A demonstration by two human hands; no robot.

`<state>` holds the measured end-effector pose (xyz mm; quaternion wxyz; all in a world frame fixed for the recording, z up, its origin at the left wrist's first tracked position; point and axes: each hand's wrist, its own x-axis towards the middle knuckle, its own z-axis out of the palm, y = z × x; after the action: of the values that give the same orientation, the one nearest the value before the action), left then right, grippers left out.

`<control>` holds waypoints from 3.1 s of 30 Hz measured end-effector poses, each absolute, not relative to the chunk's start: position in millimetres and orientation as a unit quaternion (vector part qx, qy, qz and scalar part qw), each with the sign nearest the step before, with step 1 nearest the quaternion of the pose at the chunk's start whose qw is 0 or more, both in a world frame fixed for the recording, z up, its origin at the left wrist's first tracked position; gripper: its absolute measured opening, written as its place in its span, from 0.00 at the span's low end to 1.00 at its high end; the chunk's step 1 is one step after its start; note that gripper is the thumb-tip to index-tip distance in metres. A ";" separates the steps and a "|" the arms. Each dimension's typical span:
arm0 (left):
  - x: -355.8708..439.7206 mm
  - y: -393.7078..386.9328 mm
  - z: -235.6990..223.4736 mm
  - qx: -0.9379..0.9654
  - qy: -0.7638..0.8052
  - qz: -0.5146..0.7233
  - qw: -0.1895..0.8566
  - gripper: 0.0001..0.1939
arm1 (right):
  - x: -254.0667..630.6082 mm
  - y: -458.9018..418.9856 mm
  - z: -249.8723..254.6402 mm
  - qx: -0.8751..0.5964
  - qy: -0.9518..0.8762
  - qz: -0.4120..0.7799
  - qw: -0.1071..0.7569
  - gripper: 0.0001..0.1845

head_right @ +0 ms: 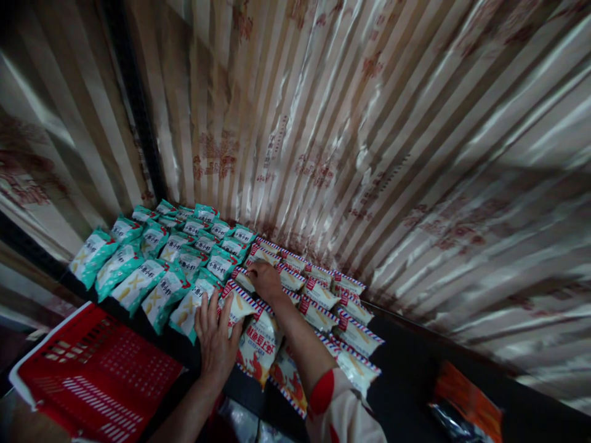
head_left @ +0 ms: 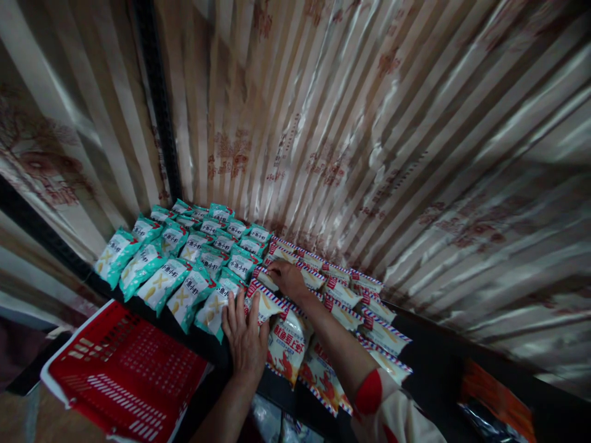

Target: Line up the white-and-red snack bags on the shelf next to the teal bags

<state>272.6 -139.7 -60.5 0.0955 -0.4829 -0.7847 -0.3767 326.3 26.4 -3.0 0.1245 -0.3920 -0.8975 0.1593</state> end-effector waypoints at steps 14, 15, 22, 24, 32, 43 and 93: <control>273.7 -139.5 -62.5 -0.486 -0.779 -0.384 0.099 0.25 | 325.0 26.0 -1.8 -0.391 -0.901 0.151 0.109 0.09; 273.6 -139.7 -62.4 -0.486 -0.778 -0.385 0.100 0.25 | 324.8 26.4 -2.3 -0.393 -0.901 0.151 0.108 0.09; 273.9 -138.8 -61.3 -0.483 -0.783 -0.382 0.091 0.25 | 321.4 28.0 -8.9 -0.406 -0.896 0.139 0.110 0.09; 274.1 -138.5 -60.9 -0.484 -0.785 -0.376 0.090 0.25 | 320.7 27.5 -9.8 -0.405 -0.897 0.136 0.112 0.09; 273.5 -139.3 -62.8 -0.487 -0.783 -0.374 0.101 0.25 | 322.1 27.7 -9.0 -0.394 -0.903 0.129 0.114 0.09; 280.8 -144.3 -53.5 -0.475 -0.787 -0.381 0.096 0.31 | 322.5 25.3 -5.0 -0.396 -0.904 0.119 0.113 0.09; 178.8 66.5 2.6 -0.800 -0.592 -0.100 -0.014 0.11 | 352.7 76.5 19.1 -0.522 -0.848 0.067 0.062 0.12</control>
<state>178.8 66.5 2.6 -0.0138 -0.7997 -0.5919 -0.0996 352.7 76.5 19.1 0.0624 -0.5224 -0.8478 0.0668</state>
